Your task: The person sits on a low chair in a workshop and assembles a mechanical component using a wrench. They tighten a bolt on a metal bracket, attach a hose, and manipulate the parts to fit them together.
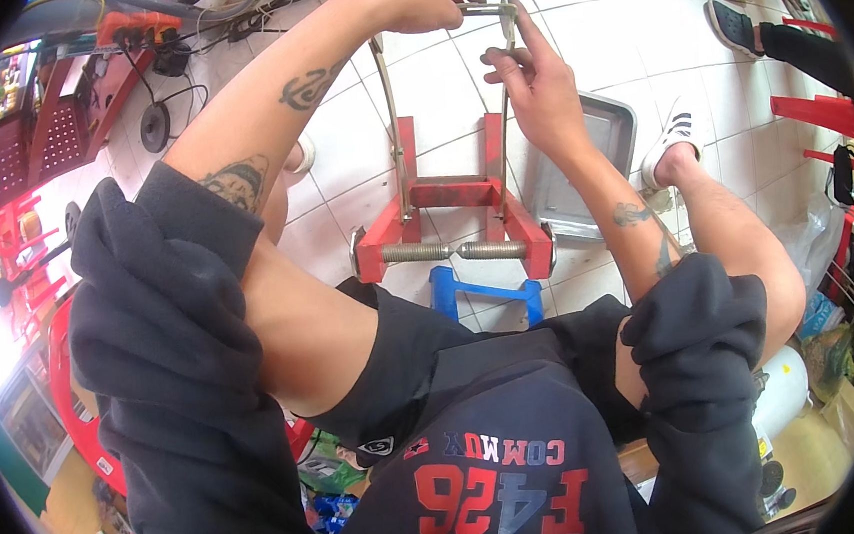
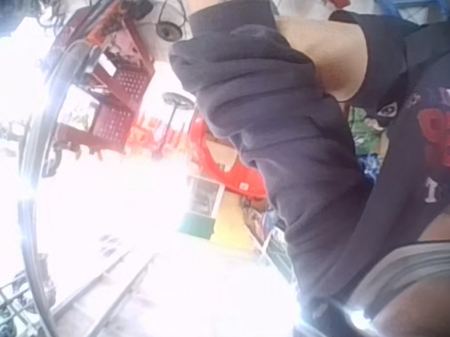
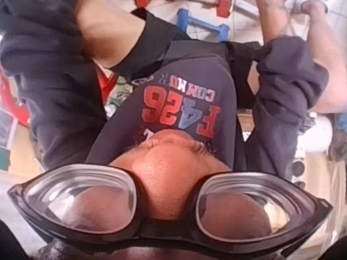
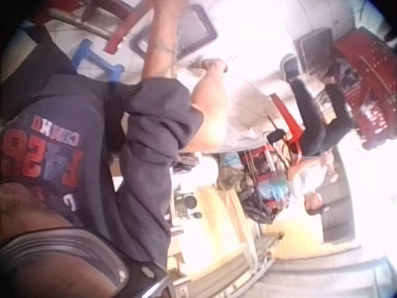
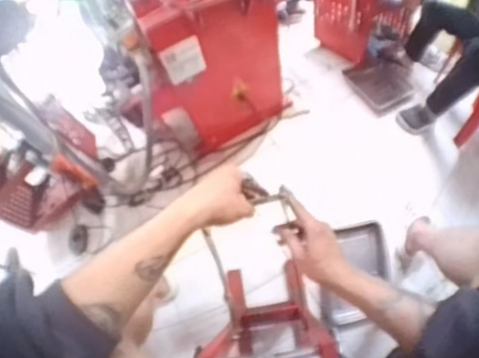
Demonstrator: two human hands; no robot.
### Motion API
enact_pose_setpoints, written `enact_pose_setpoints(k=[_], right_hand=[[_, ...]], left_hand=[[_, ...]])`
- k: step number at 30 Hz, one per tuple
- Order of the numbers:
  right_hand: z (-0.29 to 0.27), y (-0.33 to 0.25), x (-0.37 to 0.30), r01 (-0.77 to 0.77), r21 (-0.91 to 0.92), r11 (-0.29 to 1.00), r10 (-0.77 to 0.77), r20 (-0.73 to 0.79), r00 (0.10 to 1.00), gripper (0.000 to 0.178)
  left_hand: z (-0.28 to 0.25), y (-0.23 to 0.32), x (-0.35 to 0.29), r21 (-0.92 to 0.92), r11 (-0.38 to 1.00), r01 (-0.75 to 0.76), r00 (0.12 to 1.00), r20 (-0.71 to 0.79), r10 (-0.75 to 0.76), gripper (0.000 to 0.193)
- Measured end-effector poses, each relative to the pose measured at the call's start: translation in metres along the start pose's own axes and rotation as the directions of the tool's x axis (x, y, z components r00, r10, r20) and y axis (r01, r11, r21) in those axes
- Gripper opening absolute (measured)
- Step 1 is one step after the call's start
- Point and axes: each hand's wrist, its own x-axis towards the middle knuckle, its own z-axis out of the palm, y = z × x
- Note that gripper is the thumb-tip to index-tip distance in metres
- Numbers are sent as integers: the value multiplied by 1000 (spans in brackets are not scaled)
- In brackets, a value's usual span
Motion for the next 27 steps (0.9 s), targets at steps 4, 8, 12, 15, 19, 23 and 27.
enact_pose_setpoints(k=[4,8,12,15,19,23,27], right_hand=[[1,1,0,-18,14,1000,18,-14,1000,62],[1,2,1,-10,11,1000,10,-3,1000,58],[3,7,2,21,-4,1000,-21,-14,1000,57],[2,5,0,11,-22,1000,-12,-11,1000,60],[5,-2,0,68,-46,997,-68,6,998,64],[4,-5,-1,113,-80,990,-114,-10,993,63],[6,-6,-2,115,-25,993,-116,-50,992,55]], left_hand=[[-12,3,-5,20,996,-89,993,76,87,41],[-13,-4,-3,54,980,-191,971,160,180,48],[-6,-13,-6,51,970,-240,970,62,236,51],[1,-14,-1,-69,977,-203,979,-40,201,49],[-9,-17,-7,-35,969,-245,967,-87,241,47],[-4,-23,0,2,975,-221,974,-54,220,48],[-7,-21,1,-3,980,-200,979,-33,200,50]])
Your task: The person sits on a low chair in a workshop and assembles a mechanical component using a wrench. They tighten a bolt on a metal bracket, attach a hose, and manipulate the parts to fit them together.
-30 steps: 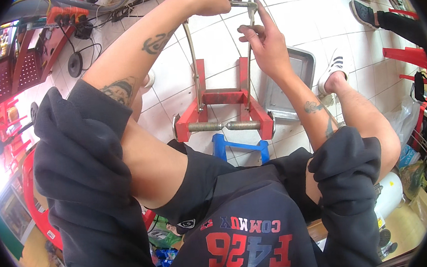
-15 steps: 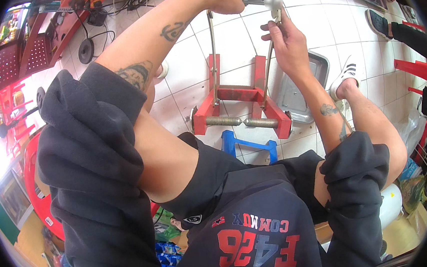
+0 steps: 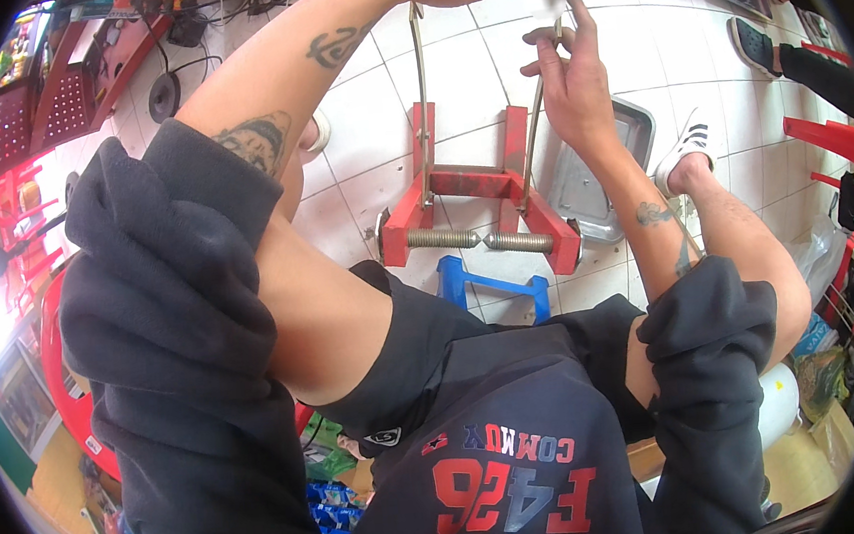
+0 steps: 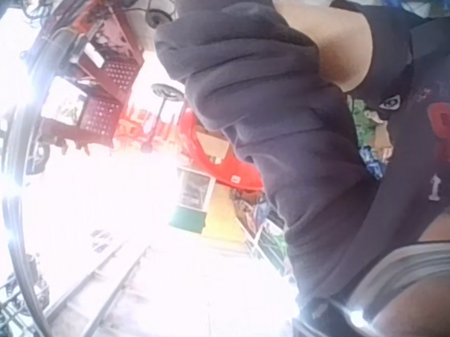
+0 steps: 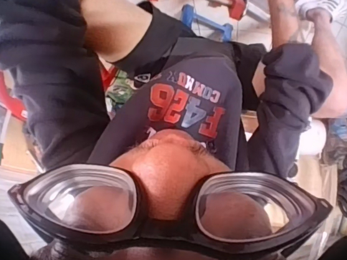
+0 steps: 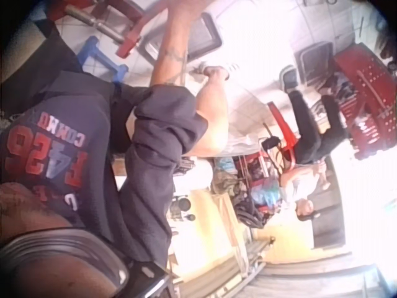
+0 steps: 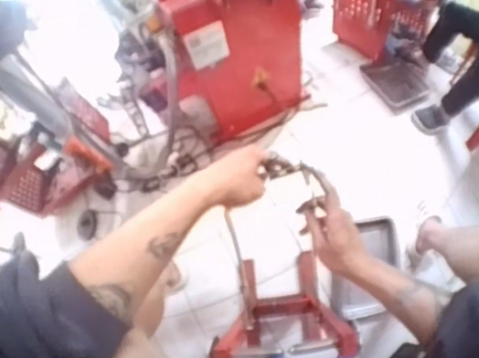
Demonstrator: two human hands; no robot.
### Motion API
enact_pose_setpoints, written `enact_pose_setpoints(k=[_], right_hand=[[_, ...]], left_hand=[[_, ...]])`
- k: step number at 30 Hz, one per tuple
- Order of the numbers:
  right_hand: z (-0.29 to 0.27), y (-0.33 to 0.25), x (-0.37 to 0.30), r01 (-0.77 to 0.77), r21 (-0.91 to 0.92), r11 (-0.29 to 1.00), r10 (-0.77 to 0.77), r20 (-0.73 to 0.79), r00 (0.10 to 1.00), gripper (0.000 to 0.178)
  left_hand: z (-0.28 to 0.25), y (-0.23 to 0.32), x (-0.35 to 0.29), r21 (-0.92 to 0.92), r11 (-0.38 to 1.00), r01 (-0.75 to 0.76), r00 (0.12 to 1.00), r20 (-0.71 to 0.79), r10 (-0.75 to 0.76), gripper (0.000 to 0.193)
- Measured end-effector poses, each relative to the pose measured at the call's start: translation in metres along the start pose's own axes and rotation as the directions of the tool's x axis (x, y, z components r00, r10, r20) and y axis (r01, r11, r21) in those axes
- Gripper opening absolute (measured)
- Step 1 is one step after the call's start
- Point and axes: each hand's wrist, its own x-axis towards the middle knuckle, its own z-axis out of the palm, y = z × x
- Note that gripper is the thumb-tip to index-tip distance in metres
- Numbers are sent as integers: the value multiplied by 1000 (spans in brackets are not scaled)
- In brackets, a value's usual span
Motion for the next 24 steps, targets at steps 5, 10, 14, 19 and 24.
enact_pose_setpoints(k=[5,10,14,19,24], right_hand=[[0,1,2,25,-39,999,-23,56,998,47],[-1,4,0,-12,-32,999,13,45,999,49],[2,6,-2,-30,106,994,33,-32,999,49],[0,4,-1,-48,120,992,49,-9,999,55],[-1,7,0,-35,77,996,35,2,999,55]], left_hand=[[-4,6,0,62,998,32,998,43,-35,53],[1,6,1,-11,1000,-16,998,56,16,55],[0,10,-2,2,1000,27,997,70,-27,54],[2,11,-5,54,999,5,997,75,-9,51],[3,13,-5,44,999,-3,997,82,0,51]])
